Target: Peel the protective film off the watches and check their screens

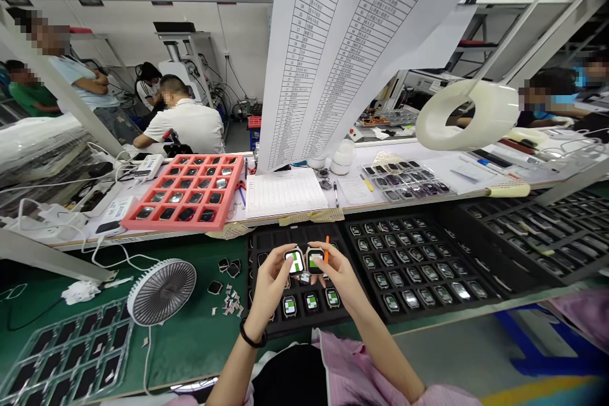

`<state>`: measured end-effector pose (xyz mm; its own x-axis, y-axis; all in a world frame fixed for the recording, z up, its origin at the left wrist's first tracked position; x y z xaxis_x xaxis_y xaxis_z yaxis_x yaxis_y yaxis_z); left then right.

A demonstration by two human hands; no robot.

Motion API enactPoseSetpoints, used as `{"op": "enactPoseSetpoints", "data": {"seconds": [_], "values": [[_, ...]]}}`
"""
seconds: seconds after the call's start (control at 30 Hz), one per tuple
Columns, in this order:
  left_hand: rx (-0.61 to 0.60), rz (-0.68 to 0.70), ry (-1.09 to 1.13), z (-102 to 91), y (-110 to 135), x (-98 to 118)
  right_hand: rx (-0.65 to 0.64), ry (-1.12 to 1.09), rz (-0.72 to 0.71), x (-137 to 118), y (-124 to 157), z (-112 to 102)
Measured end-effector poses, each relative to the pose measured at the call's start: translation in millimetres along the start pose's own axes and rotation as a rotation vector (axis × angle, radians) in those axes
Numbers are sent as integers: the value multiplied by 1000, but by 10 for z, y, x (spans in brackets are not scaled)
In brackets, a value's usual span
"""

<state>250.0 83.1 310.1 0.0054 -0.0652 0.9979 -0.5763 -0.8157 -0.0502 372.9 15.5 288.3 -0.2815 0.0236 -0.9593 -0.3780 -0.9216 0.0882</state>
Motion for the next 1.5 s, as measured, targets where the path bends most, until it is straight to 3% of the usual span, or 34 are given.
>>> {"op": "enactPoseSetpoints", "data": {"seconds": [0.23,0.57,0.8,1.03,1.27,1.5], "values": [[-1,-25,-15,-13,16,2,-15,-20,-5,-4,3,25],[-131,6,-59,83,34,13,25,-25,-7,-31,15,-53],[-21,11,-68,-41,-1,6,44,-16,9,-24,15,-63],[75,7,-84,-159,-15,8,-137,-17,-7,-28,33,105],[-63,61,-114,-55,-30,-4,-170,-23,-11,26,30,103],[-117,34,-122,15,-11,-14,-49,-9,-10,-25,15,27]]}}
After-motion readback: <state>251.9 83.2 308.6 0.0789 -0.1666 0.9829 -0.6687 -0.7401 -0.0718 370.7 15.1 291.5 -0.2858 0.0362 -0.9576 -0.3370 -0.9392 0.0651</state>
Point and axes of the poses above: each hand's wrist, its own y-axis away from the middle knuckle, its own z-axis out of the palm, x = y × z, the point moved 10 cm from there along -y, towards the middle knuckle, and after that the axes turned 1 degree about -y, right-handed, at the moved point
